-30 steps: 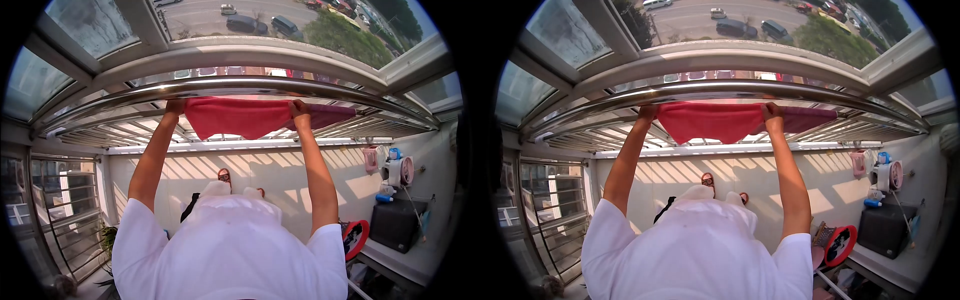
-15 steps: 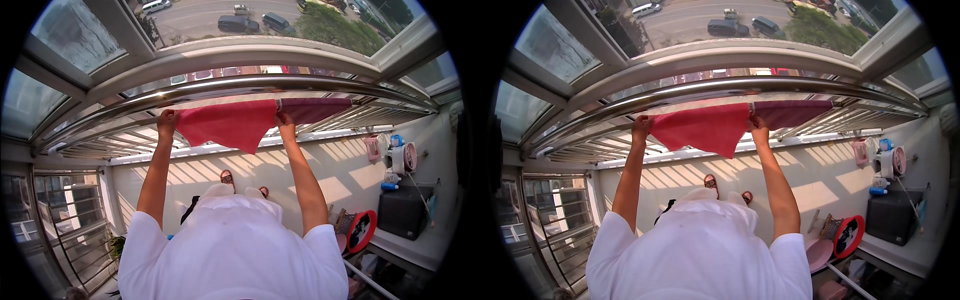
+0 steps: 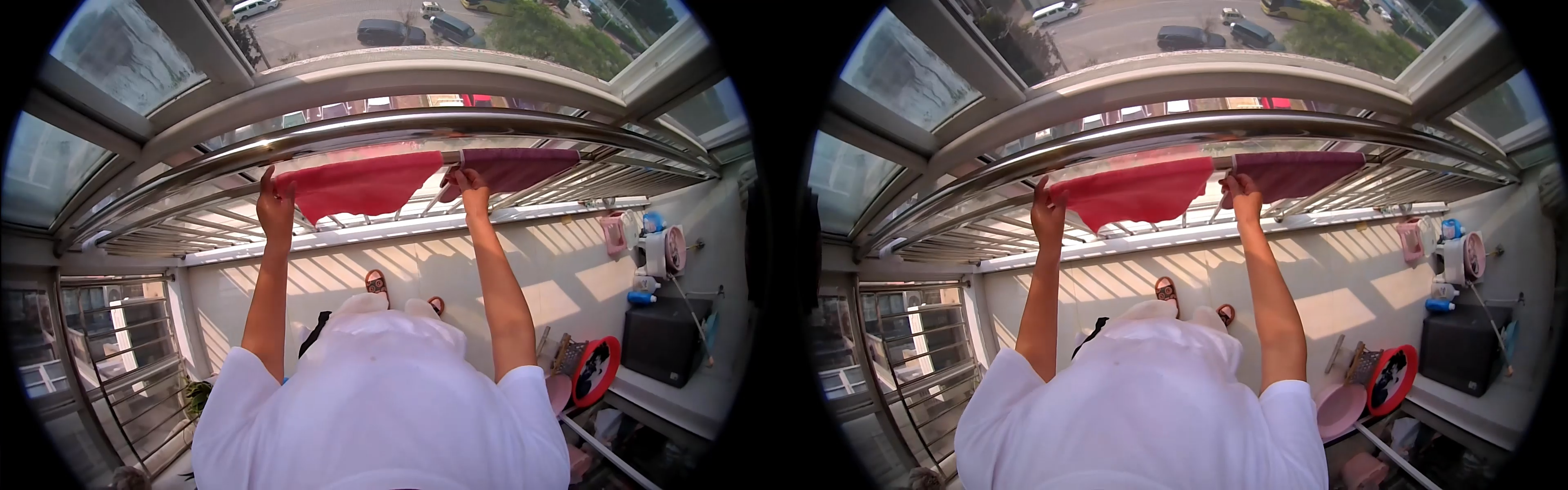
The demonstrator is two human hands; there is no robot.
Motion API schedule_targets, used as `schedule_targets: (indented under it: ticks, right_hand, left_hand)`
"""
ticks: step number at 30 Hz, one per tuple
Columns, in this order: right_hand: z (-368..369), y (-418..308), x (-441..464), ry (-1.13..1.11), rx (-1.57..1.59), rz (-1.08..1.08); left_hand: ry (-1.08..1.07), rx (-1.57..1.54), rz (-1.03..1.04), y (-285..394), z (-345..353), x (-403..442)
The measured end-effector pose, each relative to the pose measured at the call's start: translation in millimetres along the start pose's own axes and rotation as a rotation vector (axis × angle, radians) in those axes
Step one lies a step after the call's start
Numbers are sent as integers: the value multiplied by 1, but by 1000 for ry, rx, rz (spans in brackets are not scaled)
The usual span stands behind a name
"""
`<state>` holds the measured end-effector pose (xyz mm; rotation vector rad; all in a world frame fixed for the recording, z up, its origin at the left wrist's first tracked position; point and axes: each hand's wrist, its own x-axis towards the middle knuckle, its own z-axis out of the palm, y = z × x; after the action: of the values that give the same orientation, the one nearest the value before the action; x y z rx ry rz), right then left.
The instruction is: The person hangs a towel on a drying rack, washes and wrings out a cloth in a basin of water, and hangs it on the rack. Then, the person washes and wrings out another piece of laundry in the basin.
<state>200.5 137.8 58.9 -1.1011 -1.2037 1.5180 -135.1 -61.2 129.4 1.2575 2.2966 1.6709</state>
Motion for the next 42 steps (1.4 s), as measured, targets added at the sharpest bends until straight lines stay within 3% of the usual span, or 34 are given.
schedule_targets:
  ticks: [2,4,6,8,11,13,17,19,22,27,29,31,32,35,37,39,42]
  right_hand:
    - [3,3,2,-4,22,-8]
    - [6,9,3,-10,41,-8]
    - [12,2,1,-17,1,9]
    - [19,0,1,-35,-18,61]
    - [28,11,0,-99,-80,74]
    - [33,15,-4,-154,-31,-35]
    - [20,-10,-7,116,79,-34]
    - [5,-8,-1,133,106,-84]
    - [-7,14,7,142,64,-123]
    - [-13,22,3,146,-20,-109]
    - [-12,26,0,151,86,-82]
    - [-16,27,-2,-40,43,-3]
    - [-17,27,-1,-135,22,35]
    - [-17,49,2,-345,-244,7]
    - [-12,56,1,-321,-397,65]
    - [-33,108,8,-351,-632,-19]
    - [-52,124,0,-427,-702,68]
  left_hand:
    - [-18,-194,-180,-9,-1,-23]
    - [57,-375,-234,-29,-1,-22]
    - [199,-461,-332,-42,0,-16]
    - [151,-423,-456,-43,-1,-23]
    - [-40,-548,-483,-64,11,-31]
    - [-16,-571,-492,-64,16,-33]
    - [63,-625,-407,-54,19,-26]
    - [31,-676,-343,-42,18,-22]
    - [-31,-681,-427,-49,27,-24]
    - [93,-615,-371,-49,29,-33]
    - [-10,-694,-465,-64,30,-40]
    - [-165,-758,-532,-62,30,-41]
    - [-241,-779,-437,-75,37,-45]
    - [-464,-573,-527,-85,49,-54]
    - [-559,-448,-469,-124,59,-64]
    - [-621,-418,-442,-164,69,-79]
    - [-692,-205,-474,-160,74,-79]
